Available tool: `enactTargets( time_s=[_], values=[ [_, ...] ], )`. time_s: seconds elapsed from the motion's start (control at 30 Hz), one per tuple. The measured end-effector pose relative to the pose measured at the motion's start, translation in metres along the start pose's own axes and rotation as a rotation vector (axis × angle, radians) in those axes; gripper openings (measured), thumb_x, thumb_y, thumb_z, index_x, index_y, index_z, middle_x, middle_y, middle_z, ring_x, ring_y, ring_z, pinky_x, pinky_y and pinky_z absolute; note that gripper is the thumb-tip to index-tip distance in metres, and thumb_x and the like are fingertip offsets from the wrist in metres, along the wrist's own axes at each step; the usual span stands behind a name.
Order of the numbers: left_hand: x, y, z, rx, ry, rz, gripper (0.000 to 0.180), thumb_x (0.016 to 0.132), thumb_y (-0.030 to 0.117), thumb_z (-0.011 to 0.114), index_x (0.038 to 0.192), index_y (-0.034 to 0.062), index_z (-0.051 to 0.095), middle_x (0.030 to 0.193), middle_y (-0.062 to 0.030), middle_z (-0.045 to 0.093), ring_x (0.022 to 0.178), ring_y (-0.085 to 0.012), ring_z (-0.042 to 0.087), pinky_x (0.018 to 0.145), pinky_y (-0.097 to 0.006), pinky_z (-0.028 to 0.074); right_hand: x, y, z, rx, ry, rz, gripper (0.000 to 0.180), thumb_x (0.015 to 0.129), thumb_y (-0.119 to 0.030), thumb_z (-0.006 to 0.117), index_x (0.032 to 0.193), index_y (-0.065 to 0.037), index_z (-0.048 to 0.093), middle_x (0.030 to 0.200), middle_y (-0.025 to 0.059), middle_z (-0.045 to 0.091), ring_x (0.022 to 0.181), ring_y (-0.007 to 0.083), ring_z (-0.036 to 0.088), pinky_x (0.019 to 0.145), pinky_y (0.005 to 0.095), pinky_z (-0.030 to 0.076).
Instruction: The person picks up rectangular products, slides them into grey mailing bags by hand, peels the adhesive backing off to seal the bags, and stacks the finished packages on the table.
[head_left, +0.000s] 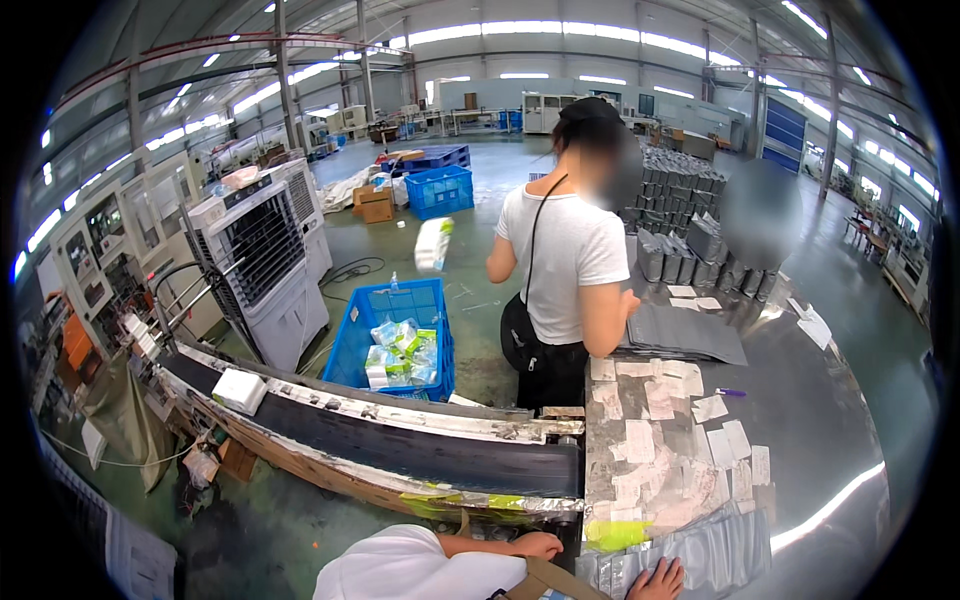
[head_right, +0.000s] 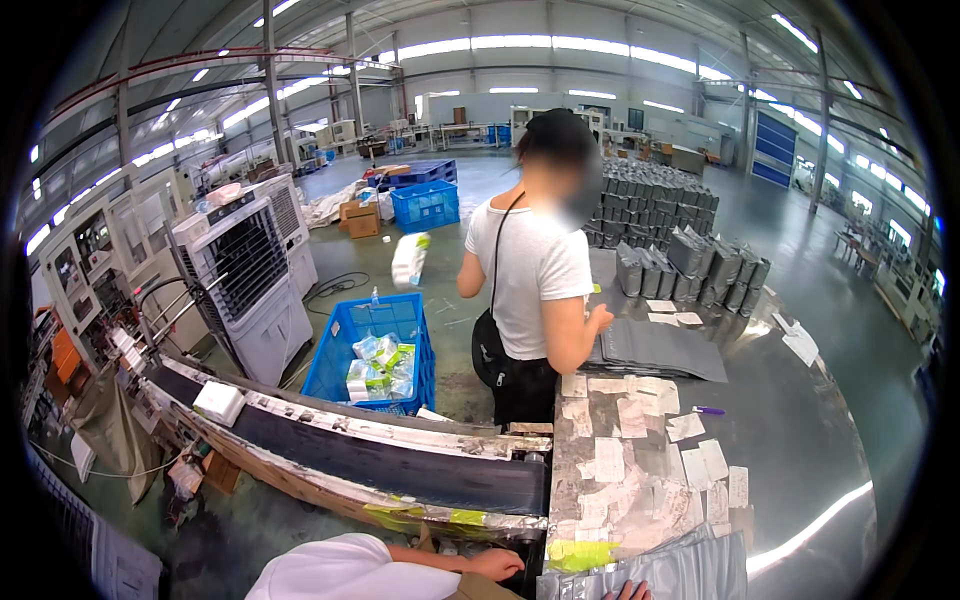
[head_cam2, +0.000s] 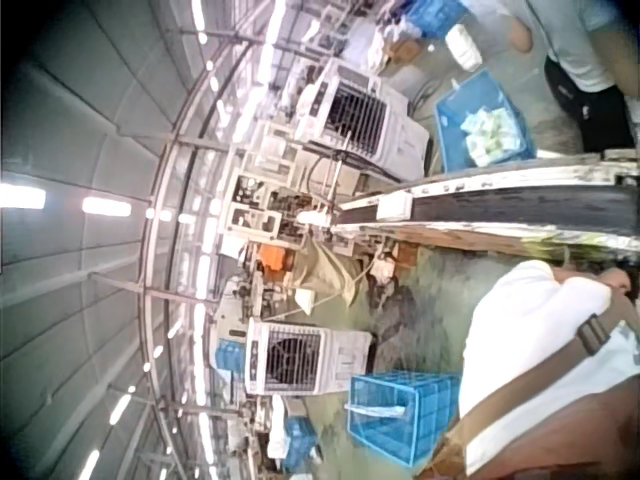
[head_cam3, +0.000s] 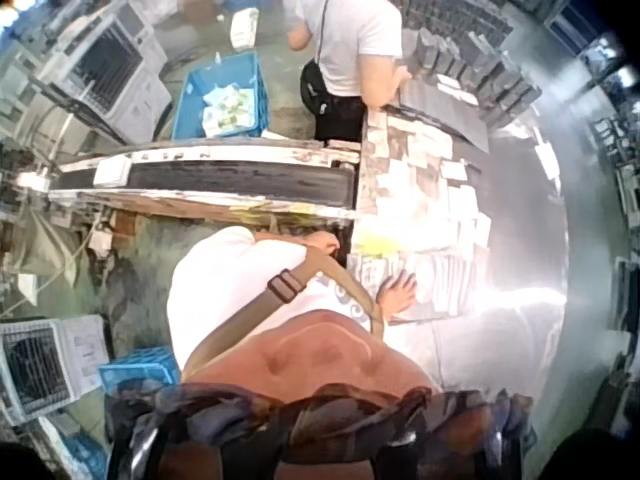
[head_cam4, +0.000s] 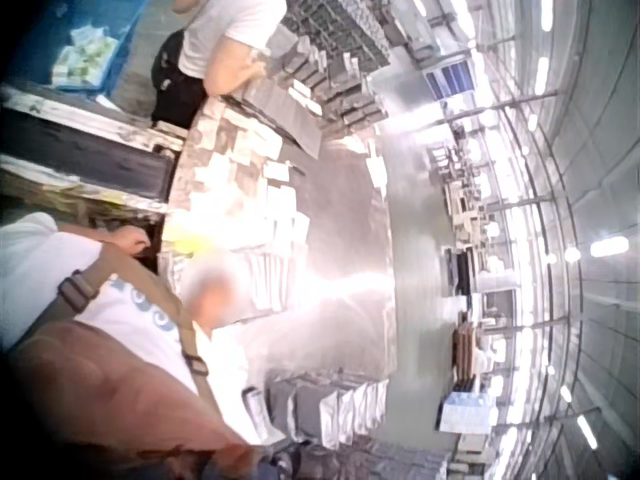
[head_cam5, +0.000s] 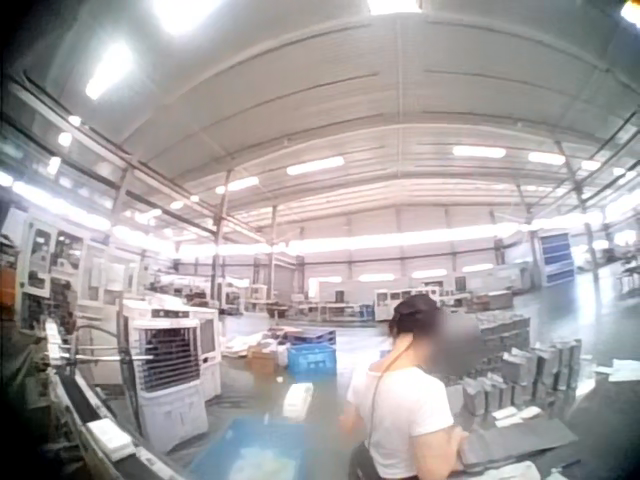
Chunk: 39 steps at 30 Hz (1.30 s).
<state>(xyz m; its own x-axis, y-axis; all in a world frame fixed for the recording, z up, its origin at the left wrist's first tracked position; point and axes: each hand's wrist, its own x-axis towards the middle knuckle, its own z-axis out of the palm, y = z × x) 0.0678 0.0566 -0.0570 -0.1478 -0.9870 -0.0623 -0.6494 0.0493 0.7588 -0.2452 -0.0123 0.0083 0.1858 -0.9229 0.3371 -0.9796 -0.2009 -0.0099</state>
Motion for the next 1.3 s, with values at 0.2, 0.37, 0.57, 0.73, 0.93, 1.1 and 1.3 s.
enactTargets(
  time_s=[0.2, 0.37, 0.57, 0.73, 0.93, 1.1, 1.3],
  values=[
    [0.013, -0.003, 0.011, 0.060, -0.154, 0.106, 0.021, 0.084, 0.015, 0.056, 0.097, 0.0047, 0.069, 0.100, -0.0131, 0.068, 0.095, -0.0333, 0.064, 0.083, -0.043, 0.052, 0.002, 0.001, 0.003, 0.079, -0.001, -0.045, 0.045, 0.088, -0.030, 0.057, 0.130, -0.012, 0.057, 0.139, 0.0151, 0.051, 0.128, 0.0374, 0.045, 0.103, 0.0552, 0.034],
    [0.017, 0.001, 0.008, 0.026, -0.106, 0.044, 0.020, 0.083, 0.015, 0.056, 0.094, 0.0040, 0.069, 0.095, -0.0165, 0.067, 0.091, -0.0360, 0.064, 0.080, -0.045, 0.052, -0.002, 0.002, 0.015, 0.184, 0.029, -0.022, 0.046, 0.086, -0.024, 0.055, 0.129, -0.006, 0.055, 0.143, 0.0173, 0.047, 0.131, 0.0392, 0.039, 0.106, 0.0524, 0.029],
    [0.007, 0.007, -0.002, 0.015, -0.049, -0.008, 0.019, 0.084, 0.015, 0.056, 0.093, 0.0048, 0.069, 0.095, -0.0146, 0.067, 0.090, -0.0348, 0.064, 0.080, -0.044, 0.051, -0.004, 0.003, 0.021, 0.141, -0.009, -0.005, 0.046, 0.091, -0.027, 0.052, 0.133, -0.009, 0.053, 0.147, 0.0141, 0.043, 0.134, 0.0368, 0.037, 0.107, 0.0531, 0.028],
    [-0.001, 0.006, 0.001, 0.000, -0.010, -0.029, 0.018, 0.084, 0.015, 0.056, 0.091, 0.0051, 0.069, 0.093, -0.0146, 0.067, 0.089, -0.0352, 0.064, 0.078, -0.045, 0.051, -0.004, 0.005, 0.027, 0.132, -0.042, -0.026, 0.049, 0.093, -0.030, 0.050, 0.138, -0.009, 0.048, 0.150, 0.0138, 0.039, 0.136, 0.0381, 0.034, 0.108, 0.0554, 0.026],
    [-0.004, 0.014, -0.009, -0.009, 0.009, -0.010, 0.018, 0.084, 0.014, 0.056, 0.091, 0.0039, 0.068, 0.093, -0.0156, 0.067, 0.089, -0.0357, 0.064, 0.079, -0.044, 0.051, -0.001, 0.009, 0.033, 0.131, -0.077, -0.033, 0.053, 0.091, -0.031, 0.054, 0.140, -0.010, 0.046, 0.151, 0.0135, 0.037, 0.137, 0.0384, 0.033, 0.108, 0.0555, 0.026],
    [-0.015, 0.047, -0.047, -0.100, 0.177, 0.122, 0.016, 0.084, 0.013, 0.054, 0.092, 0.0051, 0.066, 0.093, -0.0160, 0.064, 0.090, -0.0362, 0.062, 0.079, -0.045, 0.050, 0.002, 0.038, 0.039, 0.442, -0.126, -0.124, 0.064, 0.084, -0.029, 0.063, 0.139, -0.004, 0.044, 0.151, 0.0218, 0.034, 0.137, 0.0423, 0.032, 0.110, 0.0545, 0.025],
    [-0.059, 0.035, -0.220, 0.303, 0.625, -0.057, 0.025, 0.085, 0.007, 0.053, 0.108, 0.0070, 0.065, 0.113, -0.0145, 0.064, 0.107, -0.0351, 0.059, 0.095, -0.044, 0.046, 0.003, 0.026, 0.010, 0.519, -0.057, -0.048, 0.059, 0.081, -0.008, 0.066, 0.135, 0.003, 0.045, 0.146, 0.0264, 0.037, 0.135, 0.0432, 0.035, 0.113, 0.0473, 0.028]
  ],
)
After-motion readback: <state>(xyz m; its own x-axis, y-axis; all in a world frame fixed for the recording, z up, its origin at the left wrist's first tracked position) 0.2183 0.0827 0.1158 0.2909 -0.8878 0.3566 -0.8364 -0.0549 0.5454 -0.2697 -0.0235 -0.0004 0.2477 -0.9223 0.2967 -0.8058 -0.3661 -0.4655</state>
